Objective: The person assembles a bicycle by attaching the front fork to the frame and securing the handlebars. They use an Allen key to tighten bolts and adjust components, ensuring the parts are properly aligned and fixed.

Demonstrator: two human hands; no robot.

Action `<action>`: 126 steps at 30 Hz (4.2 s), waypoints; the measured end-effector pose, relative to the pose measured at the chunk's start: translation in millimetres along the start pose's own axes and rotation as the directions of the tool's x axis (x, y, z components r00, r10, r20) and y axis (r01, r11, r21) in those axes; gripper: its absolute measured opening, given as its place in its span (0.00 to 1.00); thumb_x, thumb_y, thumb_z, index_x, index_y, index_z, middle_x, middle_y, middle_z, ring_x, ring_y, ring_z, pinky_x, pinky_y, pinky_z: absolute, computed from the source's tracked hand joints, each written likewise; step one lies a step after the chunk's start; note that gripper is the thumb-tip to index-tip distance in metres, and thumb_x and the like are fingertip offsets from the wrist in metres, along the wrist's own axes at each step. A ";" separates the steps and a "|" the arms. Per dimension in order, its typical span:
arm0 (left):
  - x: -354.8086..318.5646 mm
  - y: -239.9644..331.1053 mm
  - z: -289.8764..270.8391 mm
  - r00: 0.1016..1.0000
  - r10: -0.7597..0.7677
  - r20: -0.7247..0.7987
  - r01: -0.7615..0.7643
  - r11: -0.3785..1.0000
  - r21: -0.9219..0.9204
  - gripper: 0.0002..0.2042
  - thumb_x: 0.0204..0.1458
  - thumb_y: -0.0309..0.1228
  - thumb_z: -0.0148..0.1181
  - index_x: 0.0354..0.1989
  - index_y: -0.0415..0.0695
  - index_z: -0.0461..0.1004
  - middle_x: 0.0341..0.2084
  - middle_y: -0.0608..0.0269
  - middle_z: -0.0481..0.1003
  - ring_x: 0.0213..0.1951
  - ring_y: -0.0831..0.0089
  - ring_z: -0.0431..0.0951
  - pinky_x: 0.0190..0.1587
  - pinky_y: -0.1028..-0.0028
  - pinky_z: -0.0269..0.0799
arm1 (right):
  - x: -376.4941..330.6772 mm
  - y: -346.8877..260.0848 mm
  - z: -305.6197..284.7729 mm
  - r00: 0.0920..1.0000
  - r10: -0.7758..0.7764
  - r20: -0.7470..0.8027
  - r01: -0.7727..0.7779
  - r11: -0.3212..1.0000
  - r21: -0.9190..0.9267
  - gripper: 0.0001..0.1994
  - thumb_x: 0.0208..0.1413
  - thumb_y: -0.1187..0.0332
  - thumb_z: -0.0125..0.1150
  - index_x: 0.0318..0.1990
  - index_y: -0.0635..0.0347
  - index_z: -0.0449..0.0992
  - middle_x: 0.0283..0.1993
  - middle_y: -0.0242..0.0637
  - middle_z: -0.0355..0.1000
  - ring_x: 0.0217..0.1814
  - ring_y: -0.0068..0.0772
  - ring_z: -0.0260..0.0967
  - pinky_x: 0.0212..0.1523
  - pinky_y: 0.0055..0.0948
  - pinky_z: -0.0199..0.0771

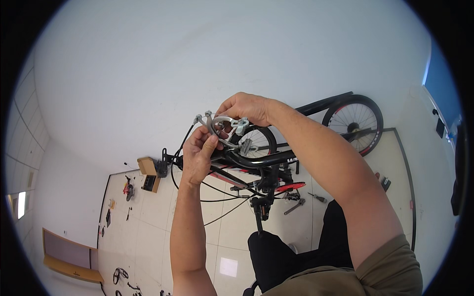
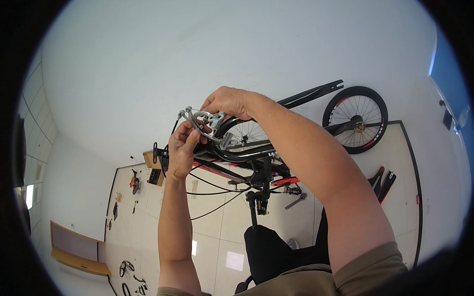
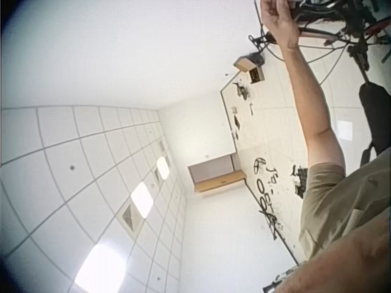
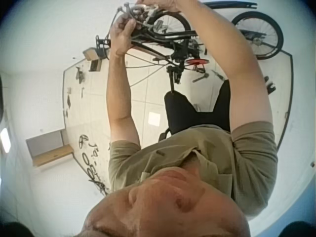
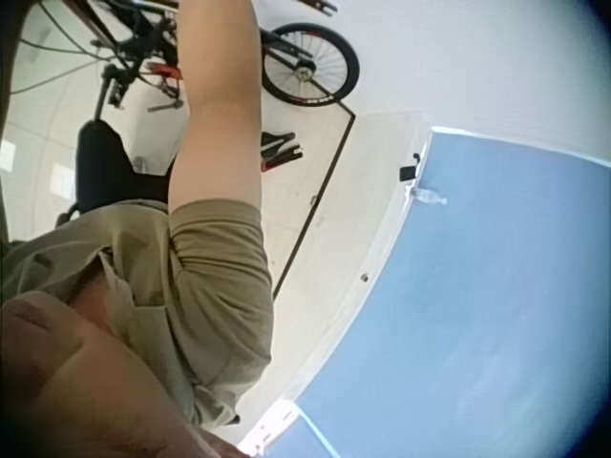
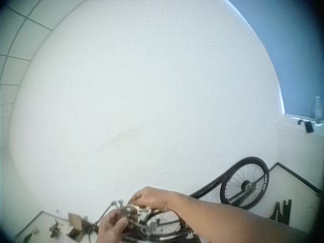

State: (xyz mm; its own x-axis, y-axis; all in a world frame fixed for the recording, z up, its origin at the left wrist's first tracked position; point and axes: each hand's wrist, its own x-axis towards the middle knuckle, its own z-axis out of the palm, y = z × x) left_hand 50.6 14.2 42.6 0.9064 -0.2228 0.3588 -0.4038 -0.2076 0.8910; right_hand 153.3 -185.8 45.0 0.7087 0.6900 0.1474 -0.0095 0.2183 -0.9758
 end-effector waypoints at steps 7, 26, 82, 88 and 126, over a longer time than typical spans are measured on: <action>1.9 -3.7 -3.1 1.000 0.006 0.007 -0.006 1.000 0.029 0.15 0.62 0.35 0.61 0.51 0.38 0.74 0.38 0.62 0.80 0.33 0.80 0.72 0.42 0.79 0.70 | 6.4 8.0 -6.2 0.995 -0.042 0.093 0.046 0.998 -0.048 0.11 0.53 0.71 0.68 0.42 0.69 0.81 0.35 0.39 0.80 0.35 0.27 0.77 0.40 0.26 0.77; -3.4 -5.6 0.4 0.982 0.037 -0.183 -0.033 0.999 0.027 0.11 0.54 0.25 0.69 0.43 0.35 0.76 0.33 0.66 0.78 0.34 0.81 0.75 0.39 0.80 0.72 | 6.9 3.5 0.7 0.999 0.045 0.002 -0.045 0.998 -0.054 0.08 0.54 0.79 0.64 0.42 0.70 0.81 0.33 0.40 0.79 0.31 0.28 0.77 0.33 0.26 0.78; 8.6 -28.2 6.8 0.987 0.040 -0.155 0.001 0.968 0.251 0.17 0.45 0.38 0.63 0.41 0.41 0.80 0.24 0.60 0.78 0.27 0.68 0.76 0.36 0.69 0.71 | -110.4 5.4 26.3 0.906 -0.096 -0.411 0.001 0.974 -0.225 0.14 0.59 0.75 0.58 0.50 0.72 0.71 0.43 0.45 0.75 0.38 0.30 0.75 0.38 0.29 0.81; 8.6 -22.3 9.8 0.998 -0.007 -0.070 0.018 0.988 0.150 0.18 0.51 0.30 0.62 0.51 0.40 0.77 0.36 0.55 0.83 0.37 0.72 0.81 0.43 0.72 0.74 | -103.3 33.6 41.4 0.933 -0.139 -0.332 0.030 0.949 -0.313 0.18 0.57 0.76 0.63 0.52 0.68 0.65 0.37 0.40 0.76 0.37 0.25 0.75 0.35 0.24 0.78; 22.4 -39.9 20.7 0.932 0.049 -0.358 0.019 0.983 0.183 0.13 0.44 0.32 0.60 0.35 0.37 0.77 0.20 0.64 0.76 0.23 0.77 0.69 0.32 0.74 0.68 | -154.3 54.7 48.7 0.982 -0.156 -0.109 -0.143 -0.234 -0.962 0.05 0.52 0.73 0.59 0.35 0.60 0.70 0.26 0.46 0.76 0.28 0.49 0.78 0.30 0.45 0.77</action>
State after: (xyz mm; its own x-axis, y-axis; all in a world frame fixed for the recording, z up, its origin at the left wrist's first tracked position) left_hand 84.4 -2.2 9.3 0.8697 0.1236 0.4779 -0.4027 -0.3824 0.8316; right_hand 9.1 -246.7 -23.2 0.7738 0.5684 0.2797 0.5790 -0.8137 0.0518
